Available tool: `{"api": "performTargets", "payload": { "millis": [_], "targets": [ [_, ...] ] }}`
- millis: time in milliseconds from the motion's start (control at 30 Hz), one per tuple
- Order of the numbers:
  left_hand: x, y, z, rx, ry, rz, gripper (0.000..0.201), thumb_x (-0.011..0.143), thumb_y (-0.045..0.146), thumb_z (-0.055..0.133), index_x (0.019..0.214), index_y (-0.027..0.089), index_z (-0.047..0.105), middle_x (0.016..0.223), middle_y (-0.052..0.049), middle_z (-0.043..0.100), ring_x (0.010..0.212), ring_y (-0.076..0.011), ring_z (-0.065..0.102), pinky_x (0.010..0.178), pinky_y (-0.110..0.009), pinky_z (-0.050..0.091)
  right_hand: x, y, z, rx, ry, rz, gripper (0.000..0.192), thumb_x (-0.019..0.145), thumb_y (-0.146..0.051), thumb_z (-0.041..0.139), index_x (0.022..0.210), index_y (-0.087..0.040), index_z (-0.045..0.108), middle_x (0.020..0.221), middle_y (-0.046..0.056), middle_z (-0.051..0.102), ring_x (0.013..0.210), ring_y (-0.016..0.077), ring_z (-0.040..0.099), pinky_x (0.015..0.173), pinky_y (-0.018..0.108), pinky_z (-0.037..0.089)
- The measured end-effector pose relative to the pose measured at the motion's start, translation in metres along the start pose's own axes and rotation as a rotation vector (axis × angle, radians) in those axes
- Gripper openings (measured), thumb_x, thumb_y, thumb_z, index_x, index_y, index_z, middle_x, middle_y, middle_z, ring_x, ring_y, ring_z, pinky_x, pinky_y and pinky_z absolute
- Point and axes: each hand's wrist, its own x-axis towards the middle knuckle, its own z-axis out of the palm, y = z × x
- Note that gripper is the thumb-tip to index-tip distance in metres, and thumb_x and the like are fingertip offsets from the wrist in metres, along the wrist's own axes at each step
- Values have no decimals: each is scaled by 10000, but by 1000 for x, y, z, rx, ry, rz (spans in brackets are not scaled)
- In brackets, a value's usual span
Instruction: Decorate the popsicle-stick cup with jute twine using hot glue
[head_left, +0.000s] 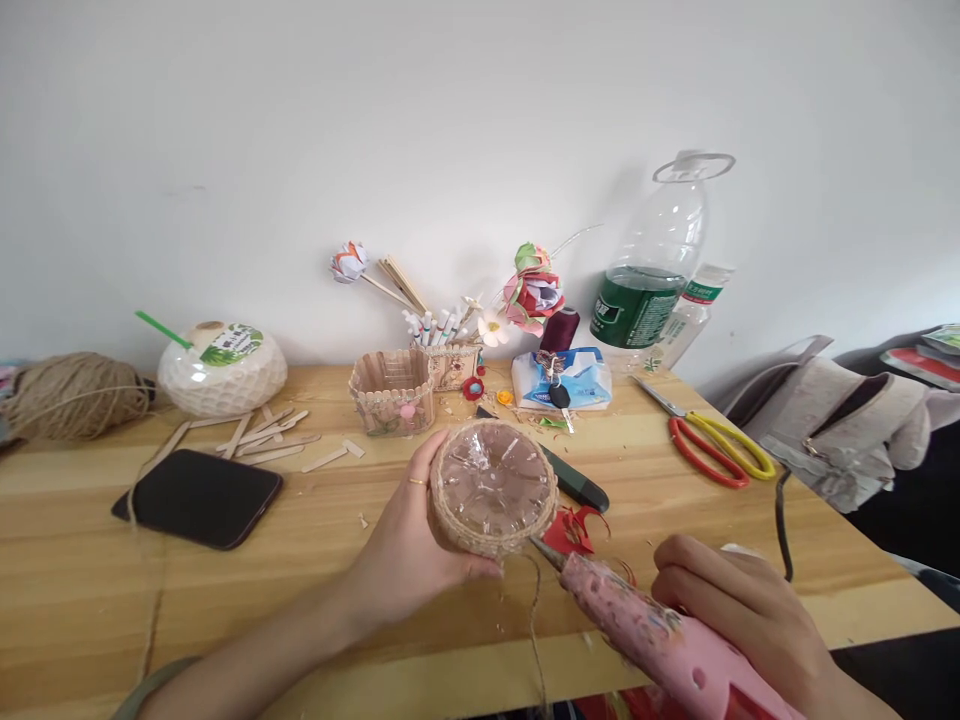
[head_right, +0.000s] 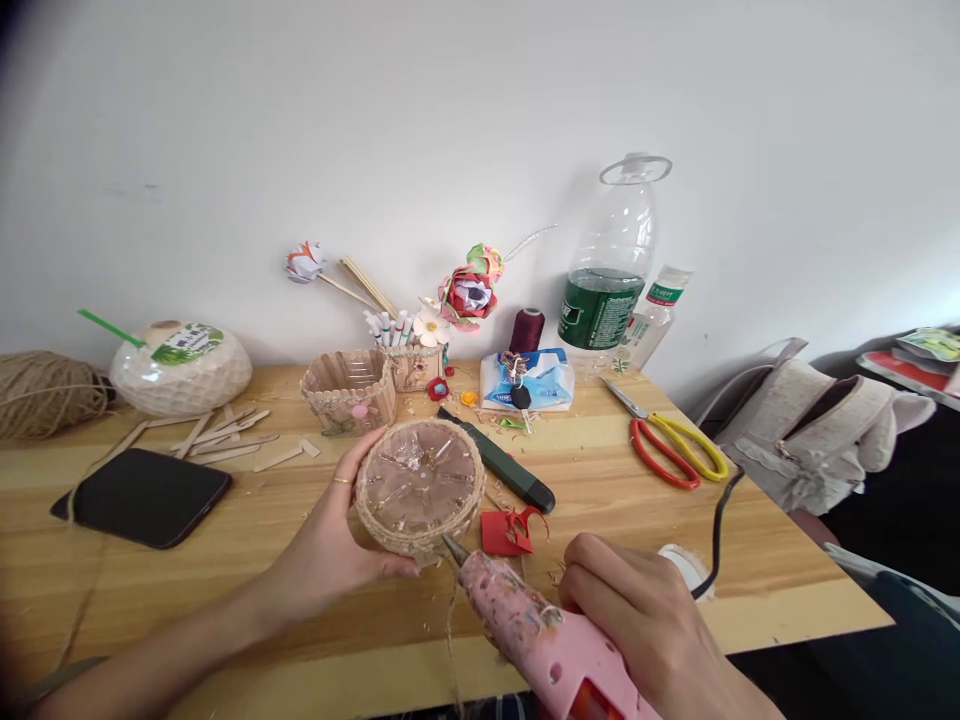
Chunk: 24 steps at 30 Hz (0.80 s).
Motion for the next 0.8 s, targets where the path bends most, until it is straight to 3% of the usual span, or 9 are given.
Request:
{"api": "performTargets", "payload": {
  "millis": [267, 467, 800],
  "targets": [
    [0, -1, -1, -10, 2, -16, 1141, 507, 391, 880, 1396, 307, 171, 1442, -130, 407, 1332, -368, 374, 1111, -565, 247, -4, 5, -1, 36, 8, 11, 205, 863, -84, 319, 733, -209, 417, 691, 18, 442, 494, 129, 401, 470, 273, 269],
    [1, 4, -1, -14, 10, -48, 1137, 494, 390, 881, 1386, 293, 183, 1449, -148, 393, 1347, -384, 350, 1121, -592, 196, -2, 7, -3, 14, 15, 33, 188, 854, -83, 340, 733, -215, 398, 687, 8, 425, 495, 126, 409, 469, 272, 266],
    [0, -5, -2, -74, -26, -26, 1100, 537, 370, 870, 1383, 336, 168, 1481, -117, 352, 1363, -355, 339, 1125, -570, 227, 2, 11, -3, 19, 77, 0, 197, 833, -65, 366, 702, -211, 372, 678, -12, 369, 493, 112, 372, 466, 263, 237]
  ]
}}
